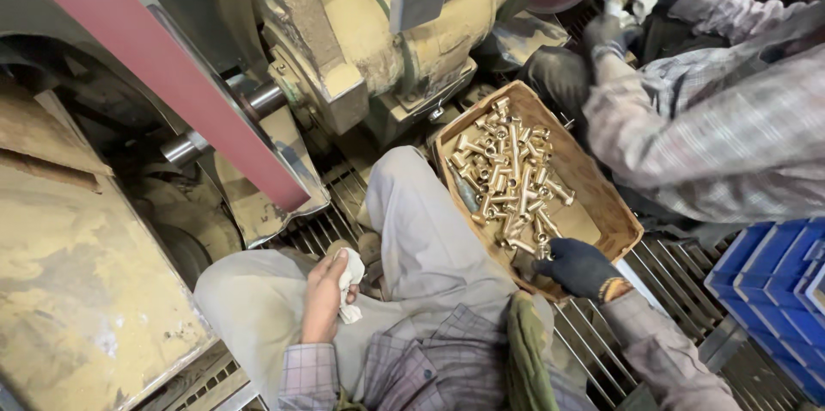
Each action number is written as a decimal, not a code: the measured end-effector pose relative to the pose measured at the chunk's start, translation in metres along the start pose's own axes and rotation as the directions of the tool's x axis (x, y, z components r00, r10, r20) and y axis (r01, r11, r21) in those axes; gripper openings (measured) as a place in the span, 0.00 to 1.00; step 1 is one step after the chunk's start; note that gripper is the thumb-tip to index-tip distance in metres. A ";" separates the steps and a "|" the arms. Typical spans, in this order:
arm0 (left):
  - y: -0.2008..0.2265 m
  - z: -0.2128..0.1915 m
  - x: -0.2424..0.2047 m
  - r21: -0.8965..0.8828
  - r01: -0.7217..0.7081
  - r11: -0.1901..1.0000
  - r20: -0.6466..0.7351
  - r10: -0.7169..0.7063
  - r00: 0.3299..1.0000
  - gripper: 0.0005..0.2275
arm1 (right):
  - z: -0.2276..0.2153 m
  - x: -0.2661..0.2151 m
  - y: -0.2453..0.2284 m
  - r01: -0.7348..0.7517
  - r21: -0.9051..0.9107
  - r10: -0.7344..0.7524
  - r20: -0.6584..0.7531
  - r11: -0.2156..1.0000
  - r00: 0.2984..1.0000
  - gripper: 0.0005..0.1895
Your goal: The person sits at a belt grinding machine and repeatedly grinds small brass-colored metal parts. They hold each part with a cloth, press it against the moving belt, and then place the finished part into a cardboard box. The process is repeated for multiple items.
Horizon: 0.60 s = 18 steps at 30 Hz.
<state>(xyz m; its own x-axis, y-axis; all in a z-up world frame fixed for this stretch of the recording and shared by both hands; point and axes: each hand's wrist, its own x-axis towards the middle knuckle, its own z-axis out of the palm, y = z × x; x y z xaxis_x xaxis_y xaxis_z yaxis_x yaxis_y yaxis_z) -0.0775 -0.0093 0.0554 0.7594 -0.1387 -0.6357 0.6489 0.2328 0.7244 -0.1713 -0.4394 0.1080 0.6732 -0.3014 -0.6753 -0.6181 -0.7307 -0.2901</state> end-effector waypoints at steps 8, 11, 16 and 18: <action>-0.001 0.002 -0.006 -0.025 -0.059 0.998 0.098 0.061 0.993 0.12 | -0.040 -0.055 -0.093 0.421 0.793 -0.325 -0.295 0.442 0.898 0.15; 0.005 0.005 -0.016 -0.065 -0.053 0.996 0.097 0.060 0.993 0.12 | -0.019 -0.051 -0.146 0.430 0.887 -0.472 -0.310 0.169 0.825 0.22; 0.019 0.003 -0.035 -0.091 -0.176 0.980 0.015 0.178 0.984 0.11 | 0.042 -0.045 -0.209 0.264 0.930 -0.675 -0.022 0.258 0.737 0.17; 0.026 -0.001 -0.041 -0.034 -0.273 0.961 0.008 0.274 0.962 0.12 | 0.063 -0.039 -0.231 0.310 0.902 -0.794 0.057 0.300 0.605 0.18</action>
<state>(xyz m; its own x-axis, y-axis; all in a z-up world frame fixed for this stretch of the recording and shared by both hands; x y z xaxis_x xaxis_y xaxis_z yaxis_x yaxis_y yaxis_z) -0.0916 0.0035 0.1003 0.9084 -0.0774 -0.4108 0.4145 0.2944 0.8611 -0.0811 -0.2202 0.1584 0.8752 0.4327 -0.2164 -0.3430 0.2397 -0.9082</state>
